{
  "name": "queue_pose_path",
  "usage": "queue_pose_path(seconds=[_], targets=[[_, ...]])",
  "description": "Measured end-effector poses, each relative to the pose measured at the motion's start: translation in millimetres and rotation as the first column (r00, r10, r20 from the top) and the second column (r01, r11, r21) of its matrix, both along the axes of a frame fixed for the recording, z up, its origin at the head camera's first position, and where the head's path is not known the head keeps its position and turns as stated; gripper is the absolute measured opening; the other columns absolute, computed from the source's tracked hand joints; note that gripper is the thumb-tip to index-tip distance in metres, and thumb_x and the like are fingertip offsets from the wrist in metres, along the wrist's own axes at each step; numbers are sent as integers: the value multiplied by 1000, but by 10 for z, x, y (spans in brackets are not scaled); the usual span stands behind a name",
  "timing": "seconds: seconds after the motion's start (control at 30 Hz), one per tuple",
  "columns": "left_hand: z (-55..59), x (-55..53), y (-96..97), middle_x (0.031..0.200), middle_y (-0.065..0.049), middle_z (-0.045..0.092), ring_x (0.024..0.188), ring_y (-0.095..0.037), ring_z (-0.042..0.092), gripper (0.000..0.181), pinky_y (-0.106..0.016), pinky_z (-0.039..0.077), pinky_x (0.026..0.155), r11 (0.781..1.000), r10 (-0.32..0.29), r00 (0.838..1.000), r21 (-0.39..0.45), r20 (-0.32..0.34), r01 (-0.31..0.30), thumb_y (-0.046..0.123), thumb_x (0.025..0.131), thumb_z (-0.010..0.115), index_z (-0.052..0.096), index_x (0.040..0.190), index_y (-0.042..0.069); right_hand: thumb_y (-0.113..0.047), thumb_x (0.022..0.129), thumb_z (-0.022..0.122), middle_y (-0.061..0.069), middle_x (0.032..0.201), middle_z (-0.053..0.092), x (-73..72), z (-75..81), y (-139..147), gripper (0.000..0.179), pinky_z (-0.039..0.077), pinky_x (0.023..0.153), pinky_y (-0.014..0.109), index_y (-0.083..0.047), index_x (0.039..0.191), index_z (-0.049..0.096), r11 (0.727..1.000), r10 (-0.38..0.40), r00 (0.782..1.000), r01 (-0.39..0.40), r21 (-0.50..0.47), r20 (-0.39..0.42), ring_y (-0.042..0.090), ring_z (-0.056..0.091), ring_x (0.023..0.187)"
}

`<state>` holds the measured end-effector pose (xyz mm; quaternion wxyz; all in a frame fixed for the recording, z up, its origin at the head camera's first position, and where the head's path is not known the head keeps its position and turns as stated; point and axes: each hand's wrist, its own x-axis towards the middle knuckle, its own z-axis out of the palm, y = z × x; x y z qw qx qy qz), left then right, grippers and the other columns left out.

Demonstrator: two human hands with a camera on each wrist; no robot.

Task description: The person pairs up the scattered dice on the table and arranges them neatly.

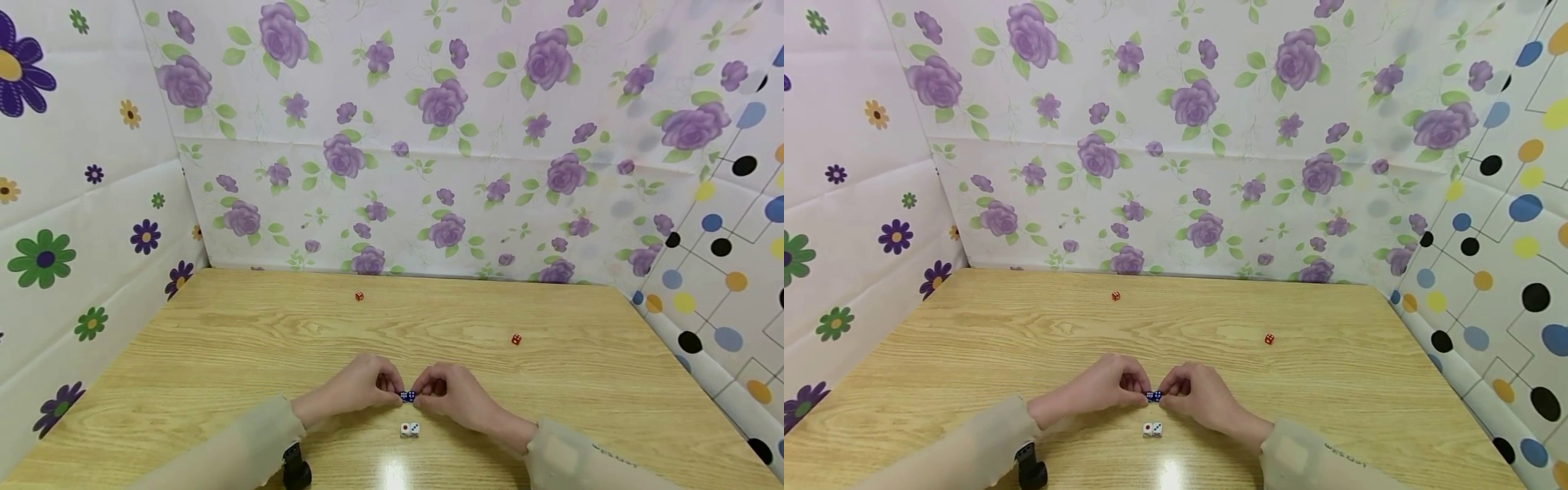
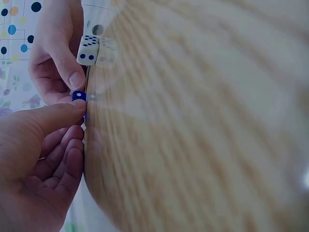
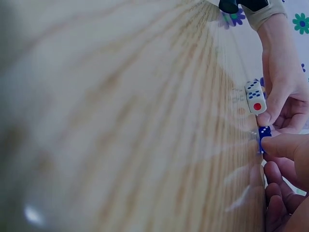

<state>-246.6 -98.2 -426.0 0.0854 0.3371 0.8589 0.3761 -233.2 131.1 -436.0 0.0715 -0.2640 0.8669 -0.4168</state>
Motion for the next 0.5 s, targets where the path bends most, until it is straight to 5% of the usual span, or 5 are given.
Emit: queue_pose_path(seconds=[0.5], targets=[[-12,16,13,77,1,70,65,4,57,8,-16,50,61,1000,18,1000,14,21,-18,10,81,81,74,85,10,-21,86,77,-2,84,66,1,-7,4,7,46,60,21,-19,91,73,1000,2,1000,-2,4,3,5,55,69]])
